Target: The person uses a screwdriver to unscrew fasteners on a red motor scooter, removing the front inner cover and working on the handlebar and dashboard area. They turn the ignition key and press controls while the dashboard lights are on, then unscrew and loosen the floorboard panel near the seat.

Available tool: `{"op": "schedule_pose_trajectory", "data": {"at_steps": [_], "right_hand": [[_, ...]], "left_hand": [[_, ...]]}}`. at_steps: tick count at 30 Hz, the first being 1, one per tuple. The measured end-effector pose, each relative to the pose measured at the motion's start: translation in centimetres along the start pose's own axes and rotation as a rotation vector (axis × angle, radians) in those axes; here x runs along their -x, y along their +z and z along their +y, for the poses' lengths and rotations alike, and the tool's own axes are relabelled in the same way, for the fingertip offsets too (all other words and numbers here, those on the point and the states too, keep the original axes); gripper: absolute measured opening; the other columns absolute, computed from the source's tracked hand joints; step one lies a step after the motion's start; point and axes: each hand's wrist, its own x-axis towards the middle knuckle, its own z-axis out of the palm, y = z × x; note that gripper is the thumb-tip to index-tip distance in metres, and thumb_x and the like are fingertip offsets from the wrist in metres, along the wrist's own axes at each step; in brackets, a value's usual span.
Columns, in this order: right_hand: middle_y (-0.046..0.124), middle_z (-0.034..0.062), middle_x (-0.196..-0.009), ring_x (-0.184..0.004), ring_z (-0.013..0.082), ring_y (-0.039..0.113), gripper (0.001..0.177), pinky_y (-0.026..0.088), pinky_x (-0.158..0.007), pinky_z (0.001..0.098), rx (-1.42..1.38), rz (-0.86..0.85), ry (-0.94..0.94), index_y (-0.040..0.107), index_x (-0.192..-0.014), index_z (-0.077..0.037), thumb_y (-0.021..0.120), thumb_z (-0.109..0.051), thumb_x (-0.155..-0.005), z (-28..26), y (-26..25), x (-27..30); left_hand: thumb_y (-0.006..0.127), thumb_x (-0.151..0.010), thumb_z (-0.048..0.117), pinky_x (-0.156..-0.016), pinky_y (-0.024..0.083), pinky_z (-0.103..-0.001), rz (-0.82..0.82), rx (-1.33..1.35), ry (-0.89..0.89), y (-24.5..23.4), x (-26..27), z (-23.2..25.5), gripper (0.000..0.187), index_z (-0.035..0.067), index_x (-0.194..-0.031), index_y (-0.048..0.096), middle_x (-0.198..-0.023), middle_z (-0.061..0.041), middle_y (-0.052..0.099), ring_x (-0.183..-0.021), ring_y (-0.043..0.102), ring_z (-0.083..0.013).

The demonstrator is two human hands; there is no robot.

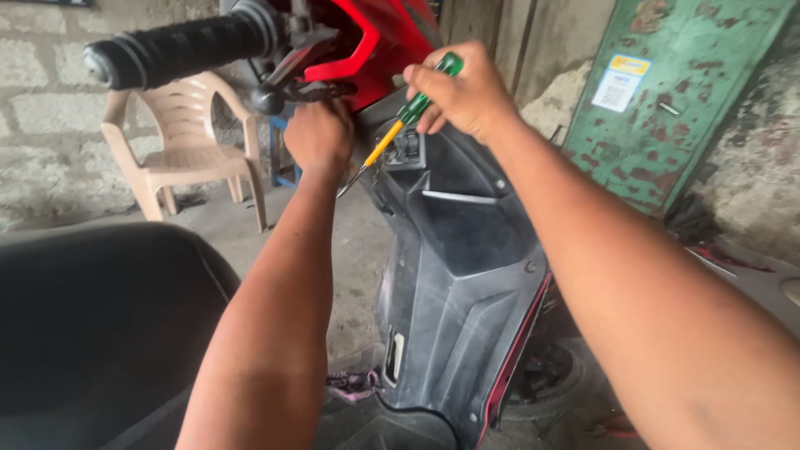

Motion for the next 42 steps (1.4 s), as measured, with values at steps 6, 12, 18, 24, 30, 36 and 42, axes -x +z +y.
{"op": "schedule_pose_trajectory", "data": {"at_steps": [6,12,18,24,30,36,42], "right_hand": [[0.074,0.0112,-0.084,-0.055,0.0181,0.072,0.027,0.059,-0.045,0.0287,0.02,-0.018,-0.054,0.067,-0.085,0.003,0.07,-0.02,-0.099,0.5,-0.2,0.2],[0.074,0.0112,-0.083,-0.055,0.0178,0.072,0.027,0.059,-0.044,0.0291,0.043,-0.014,-0.065,0.068,-0.083,0.002,0.07,-0.02,-0.099,0.5,-0.1,0.2],[0.074,0.0118,-0.084,-0.056,0.0181,0.072,0.026,0.059,-0.045,0.0287,0.011,-0.016,-0.066,0.067,-0.087,0.002,0.071,-0.02,-0.1,1.2,-0.4,0.0],[0.072,0.01,-0.086,-0.057,0.0189,0.072,0.025,0.058,-0.046,0.0285,-0.016,-0.013,-0.076,0.063,-0.094,0.001,0.071,-0.021,-0.102,1.9,-0.5,-0.1],[0.072,0.0074,-0.088,-0.06,0.0173,0.072,0.021,0.06,-0.05,0.0278,0.043,-0.013,-0.099,0.067,-0.099,-0.001,0.069,-0.022,-0.103,2.0,-0.5,0.1],[0.073,0.0061,-0.093,-0.064,0.016,0.073,0.02,0.061,-0.053,0.0265,0.067,-0.028,-0.097,0.068,-0.104,-0.005,0.066,-0.025,-0.105,2.4,-0.7,0.1],[0.073,0.0066,-0.097,-0.067,0.0137,0.075,0.022,0.062,-0.055,0.0247,0.158,-0.051,-0.134,0.067,-0.11,-0.006,0.065,-0.028,-0.107,2.8,-1.1,-0.1]], "left_hand": [[0.064,-0.089,0.027,-0.073,0.054,-0.054,0.053,0.027,0.12,-0.5,-0.3,-0.1,0.024,0.004,-0.094,0.068,-0.087,-0.02,0.072,-0.084,0.069,-0.0411],[0.061,-0.094,0.026,-0.071,0.055,-0.053,0.082,0.034,0.094,0.5,0.4,0.0,0.022,0.008,-0.091,0.074,-0.088,-0.021,0.072,-0.083,0.069,-0.0419],[0.06,-0.095,0.033,-0.071,0.054,-0.054,0.002,-0.03,0.061,-0.1,-0.2,-0.6,0.028,0.009,-0.089,0.073,-0.089,-0.019,0.072,-0.082,0.069,-0.0417],[0.06,-0.093,0.03,-0.069,0.055,-0.052,0.094,-0.022,0.167,1.0,-0.1,-0.8,0.03,0.004,-0.107,0.065,-0.085,-0.019,0.071,-0.081,0.069,-0.0394],[0.058,-0.099,0.031,-0.072,0.055,-0.052,0.071,-0.062,-0.003,2.6,-0.2,0.1,0.029,0.008,-0.087,0.07,-0.09,-0.018,0.071,-0.083,0.07,-0.0397],[0.062,-0.094,0.029,-0.069,0.055,-0.052,0.145,-0.027,0.088,1.5,0.0,-0.6,0.026,0.006,-0.089,0.071,-0.089,-0.02,0.071,-0.081,0.07,-0.0392],[0.067,-0.088,0.026,-0.07,0.055,-0.049,0.119,0.004,0.243,0.8,0.0,-1.6,0.023,0.005,-0.096,0.071,-0.086,-0.019,0.069,-0.081,0.069,-0.0383]]}}
